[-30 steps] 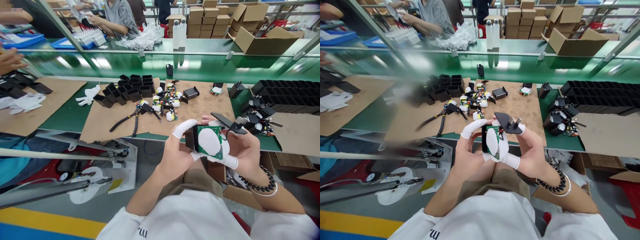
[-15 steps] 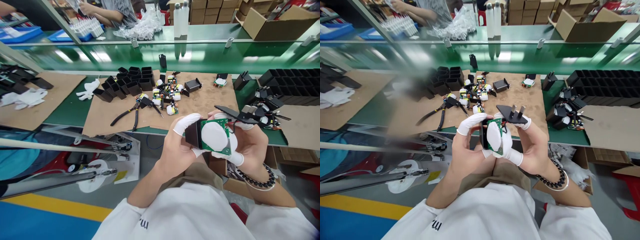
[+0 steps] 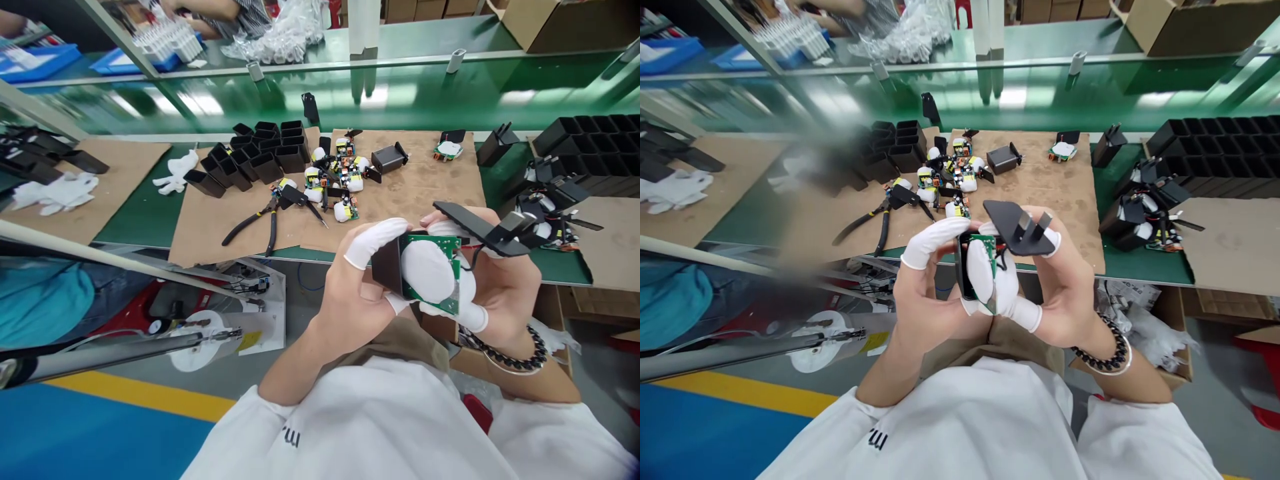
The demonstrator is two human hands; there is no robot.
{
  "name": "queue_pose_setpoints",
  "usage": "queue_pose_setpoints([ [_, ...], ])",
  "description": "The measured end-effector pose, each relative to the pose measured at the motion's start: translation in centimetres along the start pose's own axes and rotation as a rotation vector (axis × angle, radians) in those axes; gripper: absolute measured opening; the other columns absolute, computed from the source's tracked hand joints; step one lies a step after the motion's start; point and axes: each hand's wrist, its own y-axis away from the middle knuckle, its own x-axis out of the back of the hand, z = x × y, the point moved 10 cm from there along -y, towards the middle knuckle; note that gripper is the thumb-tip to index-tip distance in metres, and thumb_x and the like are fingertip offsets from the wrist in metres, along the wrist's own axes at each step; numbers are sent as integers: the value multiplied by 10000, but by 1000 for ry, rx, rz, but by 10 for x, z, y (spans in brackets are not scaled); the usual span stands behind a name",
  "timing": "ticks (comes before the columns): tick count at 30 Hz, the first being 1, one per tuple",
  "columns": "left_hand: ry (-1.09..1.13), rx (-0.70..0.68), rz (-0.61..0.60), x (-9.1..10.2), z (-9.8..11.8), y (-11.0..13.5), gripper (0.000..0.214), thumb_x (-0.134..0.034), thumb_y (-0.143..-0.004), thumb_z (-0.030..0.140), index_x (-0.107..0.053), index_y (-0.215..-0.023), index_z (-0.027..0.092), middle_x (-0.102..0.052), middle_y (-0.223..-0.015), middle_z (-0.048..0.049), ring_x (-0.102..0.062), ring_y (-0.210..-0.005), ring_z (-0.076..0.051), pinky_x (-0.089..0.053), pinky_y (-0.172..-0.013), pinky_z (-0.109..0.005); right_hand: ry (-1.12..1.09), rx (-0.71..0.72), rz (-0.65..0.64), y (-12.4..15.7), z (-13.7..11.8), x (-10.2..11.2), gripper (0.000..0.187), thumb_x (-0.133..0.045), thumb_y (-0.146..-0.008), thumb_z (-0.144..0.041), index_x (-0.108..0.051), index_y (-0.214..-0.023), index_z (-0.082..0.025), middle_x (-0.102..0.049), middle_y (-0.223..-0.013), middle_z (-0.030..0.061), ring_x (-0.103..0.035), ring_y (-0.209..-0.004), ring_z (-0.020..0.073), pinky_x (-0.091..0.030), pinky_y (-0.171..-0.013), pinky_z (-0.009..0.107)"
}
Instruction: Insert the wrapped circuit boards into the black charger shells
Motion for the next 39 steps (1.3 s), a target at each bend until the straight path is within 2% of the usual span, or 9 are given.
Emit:
queue_pose_setpoints([
  [3,11,-18,-4,0,2,-1,618,-749,-843,148,-535,-1410,268,-690,-1336,-99,-685,-1255,-287,-587,-1057,-437,-22,15,2,0,-1,0,463,-942,-666,-342,-791,-1104,-341,-706,-1224,73,-698,-1185,364,-608,-1034,546],
  [7,24,-38,-10,0,3,-4,625,-745,-834,139,-540,-1407,279,-691,-1323,-85,-683,-1253,-290,-583,-1060,-445,-76,9,-1,0,3,-2,528,-947,-657,-297,-783,-1157,-337,-699,-1258,87,-678,-1251,378,-615,-1032,535],
  [12,42,-60,-9,0,6,-4,612,-739,-834,123,-552,-1397,277,-698,-1310,-78,-686,-1246,-279,-587,-1053,-435,-122,38,6,0,4,-2,502,-917,-697,-368,-790,-1180,-322,-699,-1239,107,-692,-1204,374,-617,-1030,555],
  [16,4,-37,1,1,3,-3,586,-744,-850,173,-547,-1392,277,-693,-1321,-87,-691,-1246,-296,-600,-1030,-450,-81,-30,-1,0,8,-4,459,-887,-724,-407,-781,-1168,-360,-685,-1258,82,-720,-1137,354,-642,-994,546],
  [22,57,-64,11,2,5,-3,548,-735,-867,190,-564,-1379,284,-703,-1291,-70,-694,-1238,-279,-597,-1050,-452,7,34,-36,-1,-2,-6,484,-775,-848,-547,-749,-1306,-395,-678,-1225,80,-688,-1186,355,-637,-994,530],
  [25,25,-37,24,2,2,-2,544,-744,-865,204,-567,-1372,285,-697,-1300,-74,-692,-1241,-291,-597,-1053,-478,26,30,-50,-1,-2,-7,461,-754,-872,-521,-737,-1322,-422,-673,-1251,58,-688,-1163,334,-627,-1008,523],
  [30,41,-55,26,2,2,-1,496,-723,-894,245,-568,-1362,291,-706,-1289,-74,-703,-1220,-289,-601,-1047,-470,37,55,-35,2,-2,-5,554,-833,-792,-393,-731,-1337,-403,-684,-1271,48,-682,-1202,338,-606,-1049,508],
  [34,84,-59,6,1,2,-4,464,-711,-915,258,-574,-1357,301,-712,-1274,-64,-716,-1206,-289,-609,-1033,-476,35,47,-26,5,-3,-3,532,-849,-744,-326,-760,-1266,-378,-688,-1324,52,-675,-1242,384,-593,-1076,563],
  [39,82,-62,8,1,5,-5,460,-728,-923,276,-580,-1358,304,-711,-1281,-57,-717,-1215,-290,-601,-1056,-484,50,6,3,6,-3,-3,490,-813,-731,-250,-773,-1198,-393,-699,-1303,19,-716,-1174,378,-633,-1019,555],
])
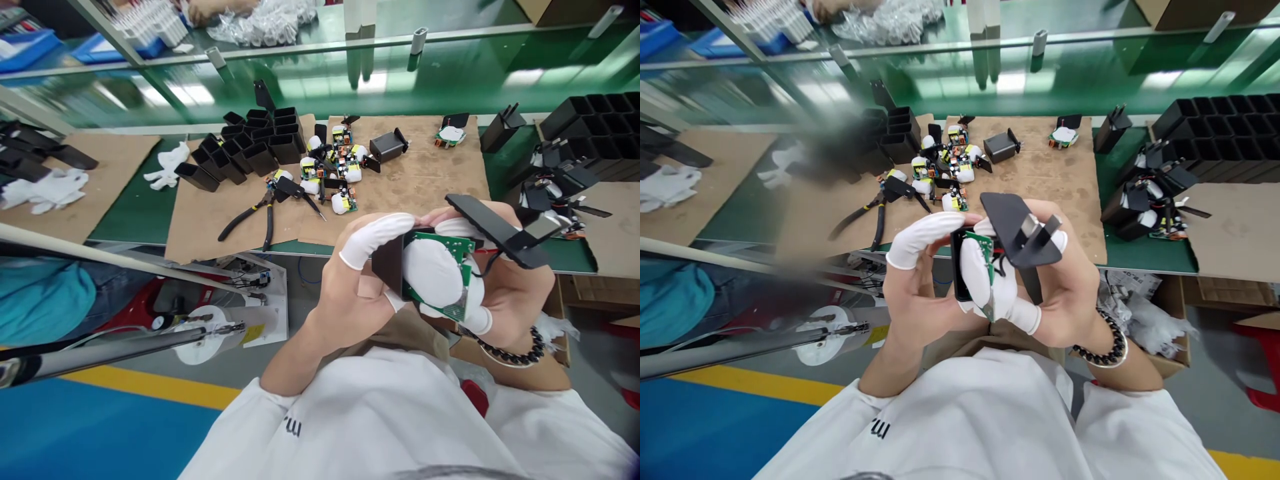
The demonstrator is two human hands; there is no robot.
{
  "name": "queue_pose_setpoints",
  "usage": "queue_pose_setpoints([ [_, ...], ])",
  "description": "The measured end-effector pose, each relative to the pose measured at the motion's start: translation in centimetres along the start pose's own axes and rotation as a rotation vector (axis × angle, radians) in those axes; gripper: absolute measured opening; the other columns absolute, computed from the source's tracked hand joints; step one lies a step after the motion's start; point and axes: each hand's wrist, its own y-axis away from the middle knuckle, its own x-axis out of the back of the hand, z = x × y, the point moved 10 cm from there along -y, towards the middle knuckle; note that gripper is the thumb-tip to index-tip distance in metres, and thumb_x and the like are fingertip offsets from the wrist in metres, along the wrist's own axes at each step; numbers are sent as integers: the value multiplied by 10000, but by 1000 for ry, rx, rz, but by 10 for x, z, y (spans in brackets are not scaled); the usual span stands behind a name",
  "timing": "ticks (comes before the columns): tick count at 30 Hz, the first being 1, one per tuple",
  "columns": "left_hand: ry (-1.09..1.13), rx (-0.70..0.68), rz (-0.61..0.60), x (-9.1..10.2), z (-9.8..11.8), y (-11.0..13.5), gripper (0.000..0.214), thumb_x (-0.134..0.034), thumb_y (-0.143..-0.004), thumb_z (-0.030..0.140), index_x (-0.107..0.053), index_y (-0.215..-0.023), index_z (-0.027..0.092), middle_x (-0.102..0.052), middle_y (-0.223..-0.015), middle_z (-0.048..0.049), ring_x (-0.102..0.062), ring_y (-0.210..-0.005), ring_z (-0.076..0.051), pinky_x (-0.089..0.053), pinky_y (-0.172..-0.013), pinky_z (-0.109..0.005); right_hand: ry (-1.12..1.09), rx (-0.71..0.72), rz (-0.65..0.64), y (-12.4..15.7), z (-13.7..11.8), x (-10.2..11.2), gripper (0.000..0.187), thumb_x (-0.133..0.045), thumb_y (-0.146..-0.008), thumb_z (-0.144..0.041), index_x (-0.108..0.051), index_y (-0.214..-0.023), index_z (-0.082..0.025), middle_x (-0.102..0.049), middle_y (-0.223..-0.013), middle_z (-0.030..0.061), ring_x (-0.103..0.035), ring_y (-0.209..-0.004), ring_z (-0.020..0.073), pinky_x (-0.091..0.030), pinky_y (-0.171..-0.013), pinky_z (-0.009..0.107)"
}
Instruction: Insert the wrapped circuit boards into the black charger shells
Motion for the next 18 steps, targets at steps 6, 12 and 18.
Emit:
queue_pose_setpoints([
  [6,-13,21,1,0,-1,1,428,-720,-939,312,-599,-1349,294,-716,-1281,-53,-712,-1229,-287,-602,-1069,-477,79,50,-28,1,-4,1,508,-799,-796,-334,-736,-1287,-447,-685,-1312,-9,-664,-1248,375,-591,-1075,564],
  [12,121,-25,29,1,-3,-1,513,-790,-896,338,-610,-1376,324,-718,-1272,-42,-718,-1218,-257,-604,-1083,-425,167,66,-75,2,-4,3,448,-820,-764,-301,-750,-1186,-435,-684,-1323,-24,-680,-1238,364,-615,-1039,541],
  [18,165,-43,18,0,-5,-2,580,-845,-856,447,-619,-1377,332,-722,-1280,-31,-722,-1220,-272,-613,-1087,-449,215,123,-85,3,-9,1,537,-790,-779,-284,-712,-1284,-451,-692,-1330,-24,-674,-1280,363,-627,-1036,535],
])
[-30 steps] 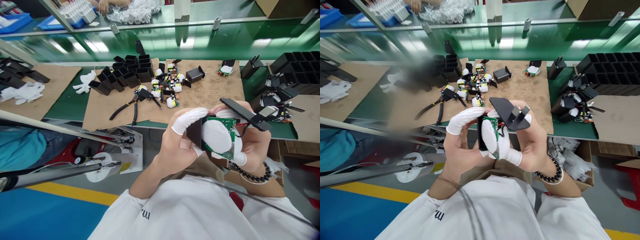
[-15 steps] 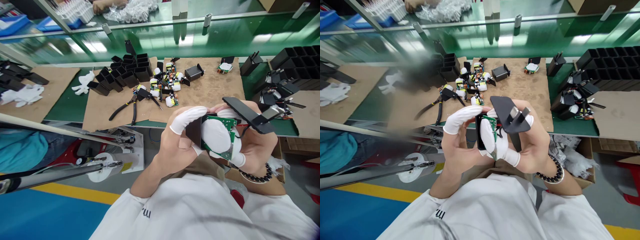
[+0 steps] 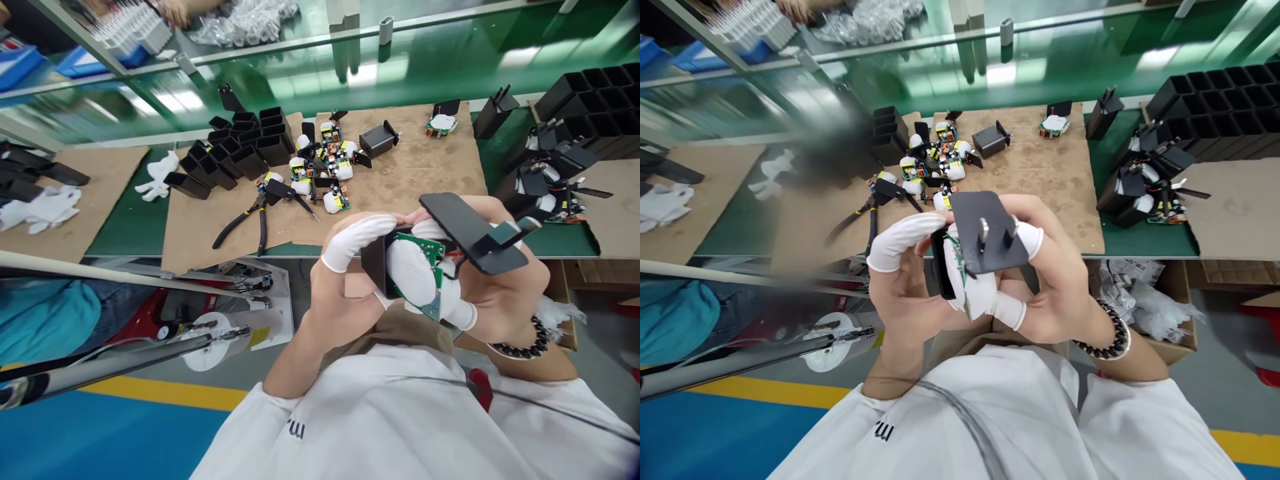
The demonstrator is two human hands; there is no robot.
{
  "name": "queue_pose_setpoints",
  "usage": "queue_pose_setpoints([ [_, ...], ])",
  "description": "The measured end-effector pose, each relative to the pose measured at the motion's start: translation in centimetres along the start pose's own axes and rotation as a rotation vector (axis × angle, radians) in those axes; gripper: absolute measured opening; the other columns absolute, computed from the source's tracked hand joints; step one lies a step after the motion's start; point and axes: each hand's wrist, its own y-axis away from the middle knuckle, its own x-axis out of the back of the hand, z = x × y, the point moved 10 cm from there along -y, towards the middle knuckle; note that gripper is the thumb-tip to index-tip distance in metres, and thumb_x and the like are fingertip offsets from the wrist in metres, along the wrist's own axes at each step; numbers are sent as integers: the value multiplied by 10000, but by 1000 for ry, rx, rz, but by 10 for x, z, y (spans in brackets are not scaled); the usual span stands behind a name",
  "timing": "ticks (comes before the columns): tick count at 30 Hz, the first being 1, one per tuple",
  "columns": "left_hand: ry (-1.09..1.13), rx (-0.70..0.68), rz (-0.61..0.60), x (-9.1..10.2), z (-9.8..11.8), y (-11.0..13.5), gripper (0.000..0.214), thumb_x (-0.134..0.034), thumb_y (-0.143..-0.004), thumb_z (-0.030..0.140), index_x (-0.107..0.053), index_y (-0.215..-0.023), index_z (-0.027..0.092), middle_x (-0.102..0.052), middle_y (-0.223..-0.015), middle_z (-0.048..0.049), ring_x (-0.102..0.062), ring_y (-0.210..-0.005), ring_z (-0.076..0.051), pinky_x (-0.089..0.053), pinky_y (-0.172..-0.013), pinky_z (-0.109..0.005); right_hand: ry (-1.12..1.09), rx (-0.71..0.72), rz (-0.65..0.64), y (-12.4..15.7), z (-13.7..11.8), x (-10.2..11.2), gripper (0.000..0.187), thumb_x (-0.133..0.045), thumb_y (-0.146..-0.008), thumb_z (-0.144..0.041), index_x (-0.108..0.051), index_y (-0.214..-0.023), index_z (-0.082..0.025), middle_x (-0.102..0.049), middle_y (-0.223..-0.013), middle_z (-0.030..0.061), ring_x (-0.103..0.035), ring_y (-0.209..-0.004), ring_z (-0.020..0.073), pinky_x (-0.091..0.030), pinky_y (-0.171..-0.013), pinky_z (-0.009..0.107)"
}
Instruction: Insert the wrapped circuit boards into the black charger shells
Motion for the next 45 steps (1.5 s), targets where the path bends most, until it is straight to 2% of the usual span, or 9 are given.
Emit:
queue_pose_setpoints([
  [9,8,-29,-12,-1,-2,-2,637,-874,-820,488,-625,-1388,342,-746,-1257,-23,-735,-1189,-251,-624,-1064,-389,-81,29,50,2,2,-2,561,-784,-804,-236,-702,-1336,-391,-686,-1333,16,-675,-1255,331,-630,-1046,484],
  [20,-34,-55,11,2,-1,1,603,-859,-823,230,-636,-1379,297,-732,-1267,-31,-728,-1198,-242,-608,-1073,-387,-107,-39,3,-1,3,-8,485,-755,-781,-108,-711,-1228,-291,-665,-1312,52,-688,-1226,281,-609,-1075,430],
  [23,-108,134,-1,1,-33,7,617,-894,-777,244,-651,-1343,269,-735,-1298,-66,-720,-1213,-268,-618,-1043,-390,-46,-96,-61,-6,20,-14,481,-784,-783,-117,-708,-1226,-288,-655,-1305,44,-676,-1209,247,-608,-1042,391],
  [27,-66,505,-84,-12,-107,28,702,-957,-666,361,-651,-1280,213,-741,-1292,-96,-730,-1181,-281,-639,-962,-359,-127,-429,-127,0,93,-30,434,-835,-715,-198,-723,-1133,-230,-695,-1197,54,-717,-1077,247,-644,-928,397],
  [30,-9,631,-87,-17,-141,38,776,-973,-606,399,-638,-1272,186,-753,-1248,-106,-752,-1113,-288,-633,-966,-397,-209,-639,-152,13,135,-39,503,-857,-660,-264,-703,-1133,-196,-727,-1155,72,-736,-1045,269,-646,-933,450],
  [34,-5,616,-39,-13,-148,35,796,-993,-566,393,-650,-1251,178,-735,-1294,-125,-696,-1248,-323,-528,-1149,-467,-128,-679,-220,18,135,-29,738,-932,-626,-345,-644,-1296,-232,-700,-1344,102,-693,-1232,318,-591,-1072,524],
  [39,188,749,-90,-18,-149,40,931,-1054,-425,428,-647,-1228,191,-714,-1333,-137,-661,-1298,-351,-500,-1168,-495,11,-496,-192,-8,107,4,500,-869,-775,-318,-712,-1248,-286,-647,-1489,55,-568,-1448,297,-488,-1219,496],
  [42,429,842,-210,-30,-143,44,953,-1070,-364,448,-638,-1181,214,-739,-1276,-121,-692,-1232,-346,-552,-1068,-461,-244,-516,-368,-14,112,-14,366,-886,-766,-358,-784,-1105,-264,-789,-1252,46,-728,-1232,271,-581,-1118,453],
  [45,629,924,-292,-39,-135,48,980,-1071,-327,471,-602,-1154,233,-761,-1208,-104,-734,-1129,-330,-582,-957,-429,-397,-592,-345,-15,125,-17,380,-942,-687,-402,-818,-1013,-251,-838,-1028,32,-802,-965,244,-673,-915,399],
])
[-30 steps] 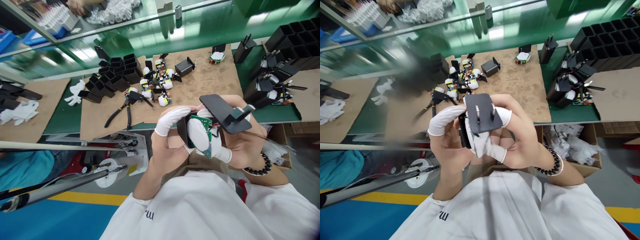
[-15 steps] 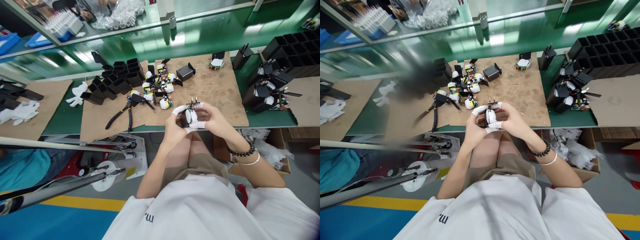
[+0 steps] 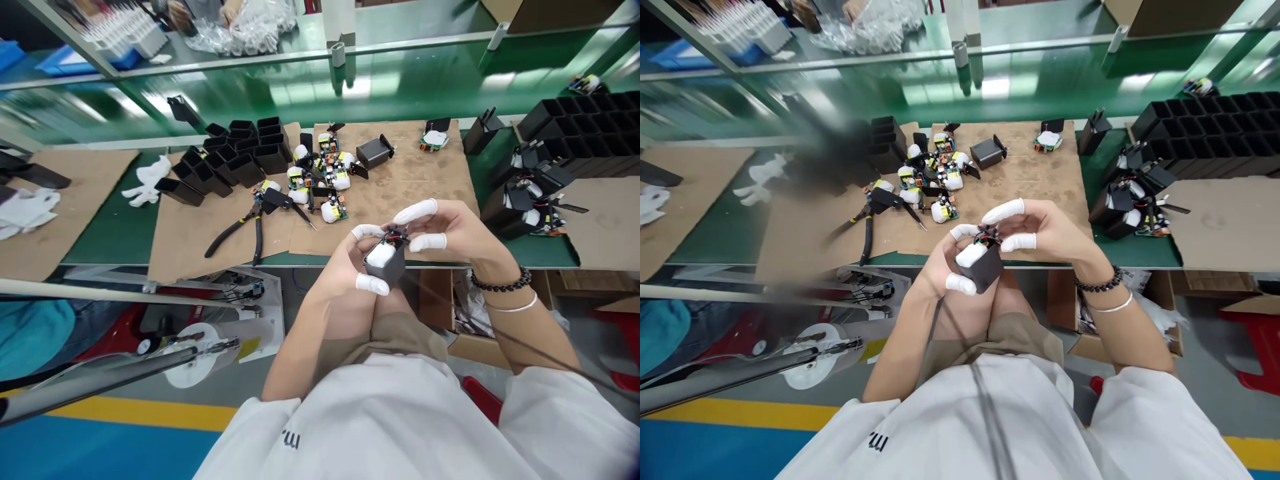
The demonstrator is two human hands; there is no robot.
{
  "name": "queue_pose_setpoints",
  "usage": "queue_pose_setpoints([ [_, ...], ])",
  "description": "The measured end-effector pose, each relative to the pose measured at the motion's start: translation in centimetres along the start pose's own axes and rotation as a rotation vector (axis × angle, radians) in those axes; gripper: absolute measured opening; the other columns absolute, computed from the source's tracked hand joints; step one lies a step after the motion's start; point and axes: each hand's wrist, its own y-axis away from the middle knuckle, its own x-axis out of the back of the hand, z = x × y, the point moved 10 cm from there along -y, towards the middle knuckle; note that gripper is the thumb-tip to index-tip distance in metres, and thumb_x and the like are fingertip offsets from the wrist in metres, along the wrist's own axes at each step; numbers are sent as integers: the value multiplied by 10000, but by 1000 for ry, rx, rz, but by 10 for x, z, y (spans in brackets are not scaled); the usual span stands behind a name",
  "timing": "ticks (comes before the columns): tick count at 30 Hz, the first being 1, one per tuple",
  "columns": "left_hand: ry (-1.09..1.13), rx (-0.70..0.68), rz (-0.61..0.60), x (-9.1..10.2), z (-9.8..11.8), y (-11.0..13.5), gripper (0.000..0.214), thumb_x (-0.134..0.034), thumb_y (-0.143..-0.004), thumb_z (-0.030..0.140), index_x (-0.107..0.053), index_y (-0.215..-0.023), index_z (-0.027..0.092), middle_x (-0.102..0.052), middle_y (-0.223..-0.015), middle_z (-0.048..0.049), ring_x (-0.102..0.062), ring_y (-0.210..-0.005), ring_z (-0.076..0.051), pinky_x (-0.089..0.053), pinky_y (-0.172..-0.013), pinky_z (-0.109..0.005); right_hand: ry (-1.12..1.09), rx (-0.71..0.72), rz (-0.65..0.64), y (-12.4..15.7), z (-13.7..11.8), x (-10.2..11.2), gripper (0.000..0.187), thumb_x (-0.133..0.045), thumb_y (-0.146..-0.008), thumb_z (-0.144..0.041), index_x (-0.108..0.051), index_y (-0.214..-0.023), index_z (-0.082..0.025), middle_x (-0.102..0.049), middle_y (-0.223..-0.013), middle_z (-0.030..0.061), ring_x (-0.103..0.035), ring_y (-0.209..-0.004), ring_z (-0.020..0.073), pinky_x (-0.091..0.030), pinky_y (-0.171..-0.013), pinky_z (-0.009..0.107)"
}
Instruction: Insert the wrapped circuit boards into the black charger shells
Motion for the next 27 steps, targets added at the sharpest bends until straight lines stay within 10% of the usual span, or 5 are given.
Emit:
queue_pose_setpoints([
  [3,-26,-9,53,-2,2,0,973,-1070,-325,436,-579,-1140,231,-763,-1189,-101,-735,-1119,-326,-577,-956,-427,8,14,91,3,-1,5,387,-965,-640,-417,-838,-971,-262,-843,-971,17,-804,-865,226,-683,-817,363],
  [9,-459,-259,608,5,14,5,817,-986,-530,202,-557,-1225,227,-722,-1252,-94,-680,-1245,-314,-496,-1123,-487,598,134,648,49,-39,17,88,-775,-872,-274,-843,-928,-266,-848,-962,26,-802,-911,244,-650,-851,376],
  [14,-587,-318,679,-6,7,-1,736,-929,-605,181,-556,-1238,221,-731,-1218,-114,-682,-1205,-338,-484,-1091,-523,912,148,568,50,-45,-6,201,-736,-917,-317,-817,-1097,-283,-826,-1137,55,-777,-973,279,-620,-876,430],
  [21,-815,-424,737,-15,6,2,539,-733,-782,152,-536,-1280,212,-746,-1223,-135,-693,-1103,-311,-423,-1058,-521,1140,60,655,45,-32,-18,200,-640,-965,-340,-784,-867,-243,-791,-940,109,-708,-888,305,-573,-785,459],
  [27,-911,-446,750,-21,1,3,514,-677,-883,237,-491,-1358,177,-740,-1236,-183,-696,-1085,-326,-402,-1036,-535,970,65,719,51,-8,-22,197,-702,-920,-358,-769,-1049,-226,-619,-1459,168,-590,-1359,384,-549,-1074,579],
])
